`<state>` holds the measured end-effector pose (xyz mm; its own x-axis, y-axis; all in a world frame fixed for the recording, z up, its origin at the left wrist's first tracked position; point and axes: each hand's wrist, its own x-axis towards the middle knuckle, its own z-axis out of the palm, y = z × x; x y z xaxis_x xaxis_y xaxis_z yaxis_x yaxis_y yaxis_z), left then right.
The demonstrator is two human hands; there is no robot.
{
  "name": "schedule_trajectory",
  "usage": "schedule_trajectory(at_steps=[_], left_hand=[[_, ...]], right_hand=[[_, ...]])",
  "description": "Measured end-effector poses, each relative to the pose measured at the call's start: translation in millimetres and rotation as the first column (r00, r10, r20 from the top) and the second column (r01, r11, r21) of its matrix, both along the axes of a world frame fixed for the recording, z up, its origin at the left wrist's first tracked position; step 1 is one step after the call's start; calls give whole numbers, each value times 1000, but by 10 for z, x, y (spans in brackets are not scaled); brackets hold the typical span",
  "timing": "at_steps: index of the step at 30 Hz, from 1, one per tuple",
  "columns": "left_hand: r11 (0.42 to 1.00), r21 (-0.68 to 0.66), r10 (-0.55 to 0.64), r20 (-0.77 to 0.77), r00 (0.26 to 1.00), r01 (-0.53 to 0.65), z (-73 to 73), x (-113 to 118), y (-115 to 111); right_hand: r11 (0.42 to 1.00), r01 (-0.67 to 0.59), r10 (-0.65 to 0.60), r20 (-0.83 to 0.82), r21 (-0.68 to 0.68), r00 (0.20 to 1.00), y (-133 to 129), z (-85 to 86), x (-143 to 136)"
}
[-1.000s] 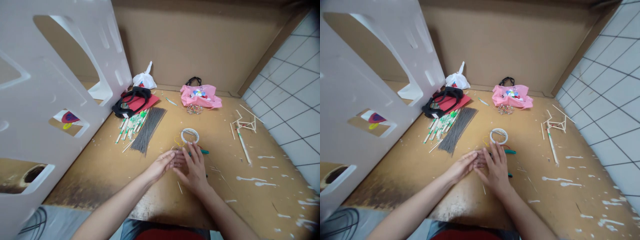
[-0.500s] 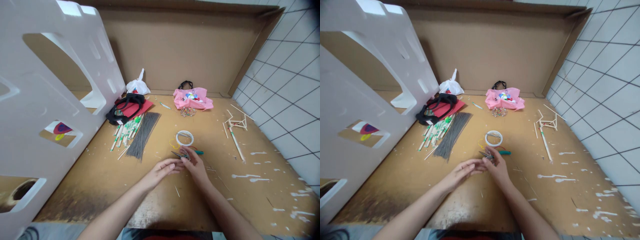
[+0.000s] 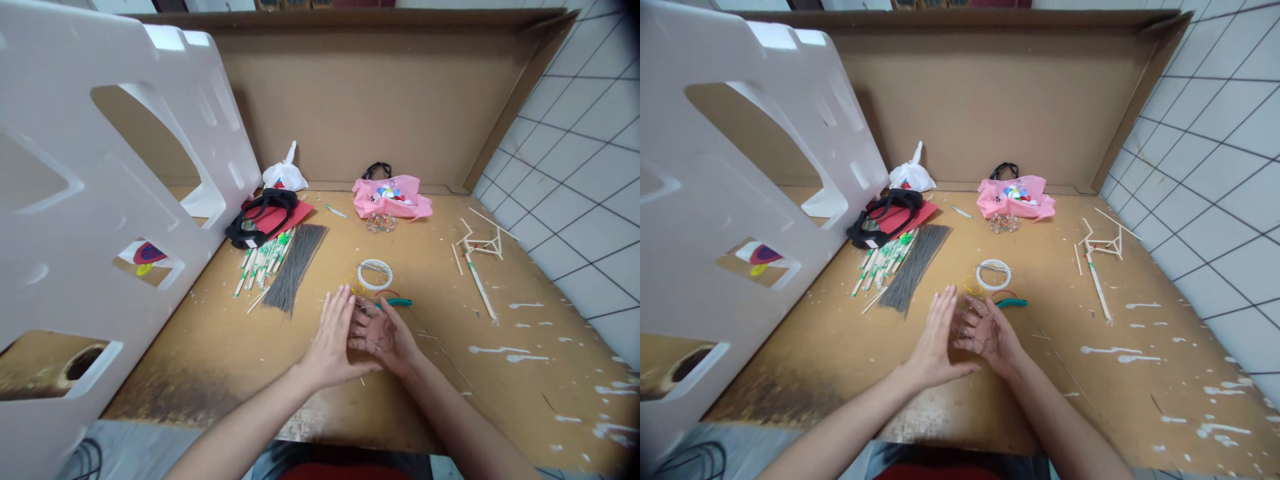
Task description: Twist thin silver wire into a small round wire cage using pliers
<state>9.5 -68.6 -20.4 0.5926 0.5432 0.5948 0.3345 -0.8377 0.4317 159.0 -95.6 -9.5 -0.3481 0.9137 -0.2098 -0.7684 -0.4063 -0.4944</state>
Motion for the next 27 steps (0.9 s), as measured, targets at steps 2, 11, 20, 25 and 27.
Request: schedule_trajectory(at_steps=[2,11,20,25,27], left_hand=[[1000,-14,-15,-36,999,14,-1,5,5],[998,-63,-1,-96,995,-6,-37,31,-2],[998,-66,3,2,1000,-2,-71,43,-33],[998,-68,14,19,1000,-13,-77,30,-15],[997,-78,21,20,1000,-19,-92,28,-7]], right_hand=[[1000,7,-7,13,1,1000,2,-5,0],[999,52,-51,165,-1,985,-16,-19,-142],[998,52,-59,172,47,983,-24,-23,-156],[995,84,-93,237,51,967,-14,0,-138],[994,103,-111,242,45,964,-13,-3,-136]])
